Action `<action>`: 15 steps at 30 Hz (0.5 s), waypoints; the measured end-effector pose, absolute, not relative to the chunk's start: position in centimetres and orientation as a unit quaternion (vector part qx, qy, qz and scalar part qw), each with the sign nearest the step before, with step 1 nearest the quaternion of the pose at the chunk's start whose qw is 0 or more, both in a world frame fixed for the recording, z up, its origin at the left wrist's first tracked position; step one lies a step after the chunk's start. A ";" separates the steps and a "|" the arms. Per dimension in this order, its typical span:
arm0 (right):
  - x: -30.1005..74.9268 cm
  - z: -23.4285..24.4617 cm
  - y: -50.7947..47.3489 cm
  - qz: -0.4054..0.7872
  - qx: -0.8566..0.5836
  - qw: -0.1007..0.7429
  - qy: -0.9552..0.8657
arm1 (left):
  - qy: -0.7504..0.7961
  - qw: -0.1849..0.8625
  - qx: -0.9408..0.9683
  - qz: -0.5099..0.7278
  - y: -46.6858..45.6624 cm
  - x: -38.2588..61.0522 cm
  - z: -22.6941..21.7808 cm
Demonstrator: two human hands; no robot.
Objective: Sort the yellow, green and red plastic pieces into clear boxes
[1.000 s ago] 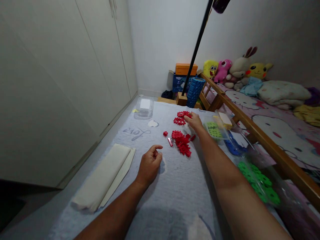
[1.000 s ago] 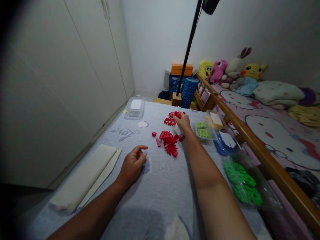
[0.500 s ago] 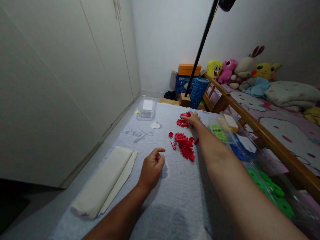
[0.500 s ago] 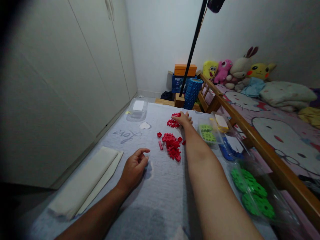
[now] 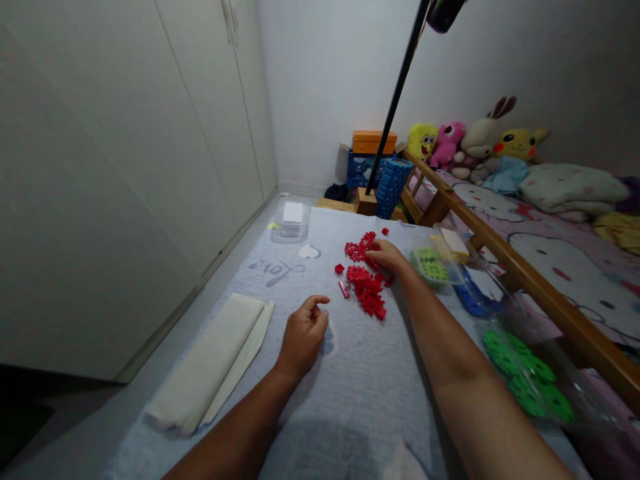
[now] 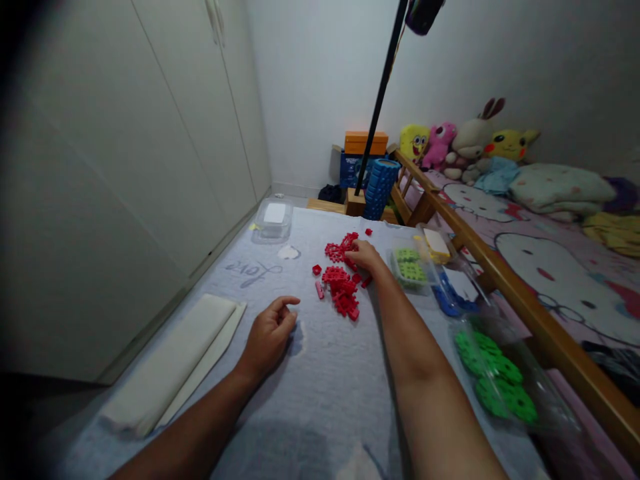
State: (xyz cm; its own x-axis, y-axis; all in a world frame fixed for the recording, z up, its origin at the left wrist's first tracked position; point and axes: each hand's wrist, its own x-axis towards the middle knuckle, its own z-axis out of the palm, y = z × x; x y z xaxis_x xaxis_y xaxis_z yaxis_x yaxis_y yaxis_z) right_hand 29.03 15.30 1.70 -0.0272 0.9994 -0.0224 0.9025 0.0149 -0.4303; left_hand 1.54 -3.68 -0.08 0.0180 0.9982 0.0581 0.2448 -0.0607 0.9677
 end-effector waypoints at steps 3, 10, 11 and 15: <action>29.6 2.4 13.6 0.257 -0.639 0.154 -0.708 | 0.542 0.418 0.576 0.447 -3.7 1.6 0.1; 28.2 2.9 16.5 0.138 -0.702 0.231 -0.659 | 0.540 0.420 0.578 0.446 -3.7 1.5 -0.1; 27.7 2.7 17.3 0.117 -0.720 0.230 -0.644 | 0.541 0.420 0.576 0.446 -3.7 1.5 -0.1; 25.8 2.1 19.4 0.100 -0.749 0.171 -0.633 | 0.544 0.424 0.574 0.441 -3.8 1.5 0.0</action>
State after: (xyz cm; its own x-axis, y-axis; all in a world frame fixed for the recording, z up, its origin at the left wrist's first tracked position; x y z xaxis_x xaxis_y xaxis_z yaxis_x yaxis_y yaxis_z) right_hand 25.80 19.39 2.14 0.1794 0.9815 0.0665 0.9131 -0.1410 -0.3825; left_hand 1.54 -3.76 0.05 0.0185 0.9988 0.0459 0.2503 -0.0491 0.9669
